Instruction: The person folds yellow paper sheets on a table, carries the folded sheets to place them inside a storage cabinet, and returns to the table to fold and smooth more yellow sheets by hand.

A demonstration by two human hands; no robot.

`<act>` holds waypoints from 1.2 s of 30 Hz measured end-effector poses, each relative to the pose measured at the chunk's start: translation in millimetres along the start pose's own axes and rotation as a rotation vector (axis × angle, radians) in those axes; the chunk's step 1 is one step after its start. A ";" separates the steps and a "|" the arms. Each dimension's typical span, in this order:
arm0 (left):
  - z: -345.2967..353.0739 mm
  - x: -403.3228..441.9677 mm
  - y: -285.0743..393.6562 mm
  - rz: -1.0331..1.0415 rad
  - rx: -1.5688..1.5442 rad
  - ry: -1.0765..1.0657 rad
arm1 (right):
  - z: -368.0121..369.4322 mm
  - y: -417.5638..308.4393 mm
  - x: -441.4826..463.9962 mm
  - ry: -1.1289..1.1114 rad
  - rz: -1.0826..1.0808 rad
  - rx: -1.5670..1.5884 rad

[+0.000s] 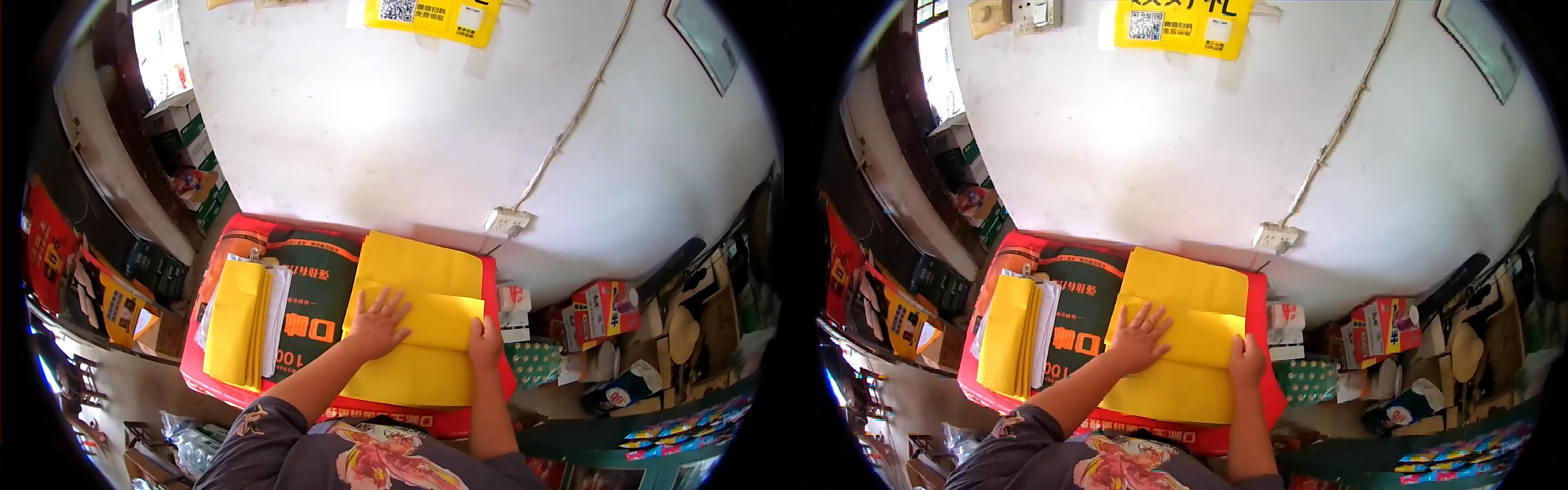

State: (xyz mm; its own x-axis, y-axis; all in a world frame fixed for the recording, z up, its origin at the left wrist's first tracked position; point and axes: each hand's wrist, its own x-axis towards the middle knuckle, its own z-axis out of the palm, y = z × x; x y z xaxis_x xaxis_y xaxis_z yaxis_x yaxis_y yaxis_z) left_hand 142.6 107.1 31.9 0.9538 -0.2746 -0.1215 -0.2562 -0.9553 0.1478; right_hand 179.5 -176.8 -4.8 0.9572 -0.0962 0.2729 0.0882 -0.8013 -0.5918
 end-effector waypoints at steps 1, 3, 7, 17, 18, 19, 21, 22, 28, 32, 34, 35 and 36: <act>3.8 0.1 -1.4 -0.009 0.012 0.024 | -1.3 -2.2 0.2 0.017 0.026 0.148; 3.1 -0.4 -1.0 -0.021 0.012 0.012 | 2.0 0.6 -2.0 0.032 0.055 0.295; -1.2 1.3 0.7 -0.047 0.008 -0.017 | 5.4 10.6 -13.6 0.048 0.101 0.608; -7.7 4.3 0.8 -0.030 -0.015 -0.061 | 8.6 -4.3 -21.4 0.114 0.156 0.430; -4.7 5.5 -0.2 -0.029 -0.015 -0.046 | 7.4 -8.0 -21.3 0.115 0.155 0.428; -2.6 6.1 -0.6 -0.027 -0.015 -0.031 | 4.5 -11.7 -22.5 0.074 0.173 0.303; -2.4 5.5 -0.8 -0.022 -0.013 -0.028 | -3.5 -20.4 -22.6 0.037 0.193 0.178; -3.0 5.1 -1.0 -0.018 -0.010 -0.026 | -7.2 -24.1 -21.9 0.050 0.067 0.034; -8.6 5.4 3.7 -0.040 -0.017 -0.086 | 12.3 -85.5 -9.5 -0.026 -0.535 -0.175; 0.8 10.1 3.1 -0.052 0.143 -0.123 | 65.7 -119.6 -22.5 -0.183 -0.523 -0.024; 24.9 9.4 -2.3 -0.061 0.143 0.026 | 77.3 -110.0 -26.8 -0.214 -0.537 -0.022; 17.6 6.8 -0.8 -0.054 0.143 0.019 | 77.1 -103.6 -25.2 -0.215 -0.527 -0.023; 2.5 2.3 1.7 -0.049 0.107 -0.033 | 74.8 -96.8 -25.4 -0.202 -0.534 -0.069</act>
State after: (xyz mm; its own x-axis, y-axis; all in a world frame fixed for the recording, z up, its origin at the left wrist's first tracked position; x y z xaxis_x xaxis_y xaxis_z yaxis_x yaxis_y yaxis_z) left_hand 143.9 104.5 29.4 0.9603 -0.2294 -0.1587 -0.2266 -0.9733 0.0357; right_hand 167.3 -52.6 -11.2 0.8191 0.4418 0.3660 0.5622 -0.7450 -0.3589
